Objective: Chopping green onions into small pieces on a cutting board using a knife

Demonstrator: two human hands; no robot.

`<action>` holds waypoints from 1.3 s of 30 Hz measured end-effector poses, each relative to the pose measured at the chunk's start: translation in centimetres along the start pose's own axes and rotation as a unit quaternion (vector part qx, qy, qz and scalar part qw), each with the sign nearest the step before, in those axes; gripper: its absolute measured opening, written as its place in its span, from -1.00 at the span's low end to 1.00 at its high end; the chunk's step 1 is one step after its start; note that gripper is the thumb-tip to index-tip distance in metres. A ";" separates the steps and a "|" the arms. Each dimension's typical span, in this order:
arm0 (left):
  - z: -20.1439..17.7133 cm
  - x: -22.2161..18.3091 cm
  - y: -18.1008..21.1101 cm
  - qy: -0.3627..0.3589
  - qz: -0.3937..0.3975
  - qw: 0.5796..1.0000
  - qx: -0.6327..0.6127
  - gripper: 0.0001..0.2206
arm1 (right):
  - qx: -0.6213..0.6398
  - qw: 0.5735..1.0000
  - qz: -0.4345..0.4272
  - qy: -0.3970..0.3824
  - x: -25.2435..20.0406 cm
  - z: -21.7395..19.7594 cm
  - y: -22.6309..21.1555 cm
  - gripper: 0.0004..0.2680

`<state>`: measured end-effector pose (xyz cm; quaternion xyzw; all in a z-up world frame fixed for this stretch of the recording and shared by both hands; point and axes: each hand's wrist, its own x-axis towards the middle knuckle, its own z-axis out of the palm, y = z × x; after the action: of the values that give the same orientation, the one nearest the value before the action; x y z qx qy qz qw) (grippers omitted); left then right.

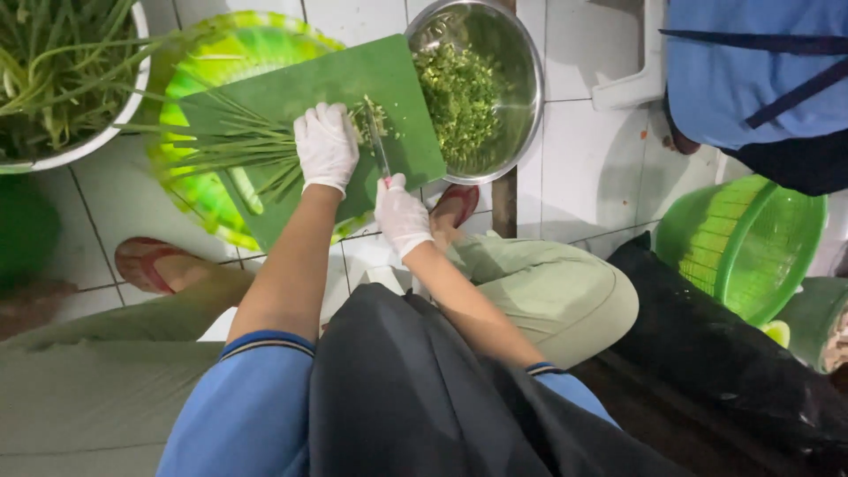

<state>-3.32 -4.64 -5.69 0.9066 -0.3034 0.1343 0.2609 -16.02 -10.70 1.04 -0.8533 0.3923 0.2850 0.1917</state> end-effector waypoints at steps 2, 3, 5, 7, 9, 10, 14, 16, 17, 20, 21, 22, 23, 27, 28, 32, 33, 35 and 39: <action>-0.8 0.1 0.3 0.009 -0.002 1.000 0.015 -0.89 | -0.029 1.000 -0.013 -0.001 -1.9 -0.8 -1.1 -0.72; -1.2 0.3 0.6 0.018 -0.002 0.999 0.028 -0.90 | -0.056 0.998 -0.023 0.000 -2.8 -1.3 -1.6 -0.73; 0.3 -0.1 0.2 0.009 -0.008 0.999 0.031 -0.92 | -0.034 0.999 -0.016 -0.018 -1.8 -0.5 -1.5 -0.73; 0.7 -0.5 0.0 -0.003 -0.015 0.999 0.036 -0.93 | -0.011 0.999 -0.009 -0.038 -1.5 0.0 -1.4 -0.72; 0.0 -0.3 0.0 -0.012 -0.022 1.000 0.000 -0.90 | 0.026 0.998 -0.013 -0.051 -1.6 0.0 -1.7 -0.73; -0.3 -0.3 0.2 -0.005 -0.021 1.000 0.004 -0.90 | 0.027 0.998 -0.019 -0.046 -1.7 -0.4 -1.6 -0.73; -0.4 -0.7 0.3 -0.034 -0.032 0.992 0.118 -0.85 | -0.013 0.996 -0.027 -0.083 -2.9 -2.3 -2.0 -0.71; -0.8 -1.7 0.1 -0.100 -0.052 0.987 0.112 -0.81 | -0.031 0.993 -0.024 -0.114 -3.8 -2.4 -2.3 -0.69; -1.3 -2.0 0.1 -0.081 -0.039 0.989 0.120 -0.84 | -0.008 0.993 -0.012 -0.121 -4.2 -2.3 -2.6 -0.68; -0.6 0.2 0.2 -0.036 -0.009 0.992 0.118 -0.89 | 0.037 0.995 -0.001 -0.089 -0.2 -1.4 -2.7 -0.68; -0.8 -0.1 0.3 -0.034 -0.008 0.992 0.122 -0.90 | 0.053 0.995 -0.008 -0.080 0.7 -0.5 -2.3 -0.68; -0.8 0.2 0.3 -0.027 -0.003 0.992 0.119 -0.90 | 0.055 0.996 -0.008 -0.071 1.6 0.3 -1.8 -0.68; -1.0 0.4 0.3 -0.027 -0.006 0.992 0.122 -0.90 | 0.041 0.998 -0.010 -0.054 2.4 1.1 -1.4 -0.69; -0.4 -0.4 0.0 -0.016 -0.011 0.993 0.119 -0.88 | -0.022 0.999 -0.026 -0.013 1.8 0.4 0.4 -0.68; -0.8 -0.1 0.1 -0.012 -0.013 0.993 0.119 -0.88 | -0.023 0.999 -0.029 -0.009 2.0 1.1 0.3 -0.68; -1.3 -0.3 0.2 -0.010 -0.006 0.995 0.103 -0.90 | -0.044 0.998 -0.023 0.025 -0.7 1.6 -0.5 -0.74; -1.1 -0.2 0.1 -0.005 -0.005 0.995 0.095 -0.90 | -0.062 0.996 -0.042 0.045 -1.8 0.9 -1.1 -0.76; -0.8 -0.1 0.0 -0.002 0.003 0.995 0.095 -0.90 | -0.063 0.995 -0.054 0.057 -2.1 0.5 -1.4 -0.79; -1.0 -0.2 0.0 0.007 0.008 0.996 0.086 -0.90 | 0.069 0.996 -0.021 -0.048 0.2 0.7 -1.8 -0.79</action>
<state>-3.59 -4.04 -4.97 0.9220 -0.2964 0.1687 0.1834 -14.77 -9.34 0.61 -0.8315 0.3832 0.2941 0.2745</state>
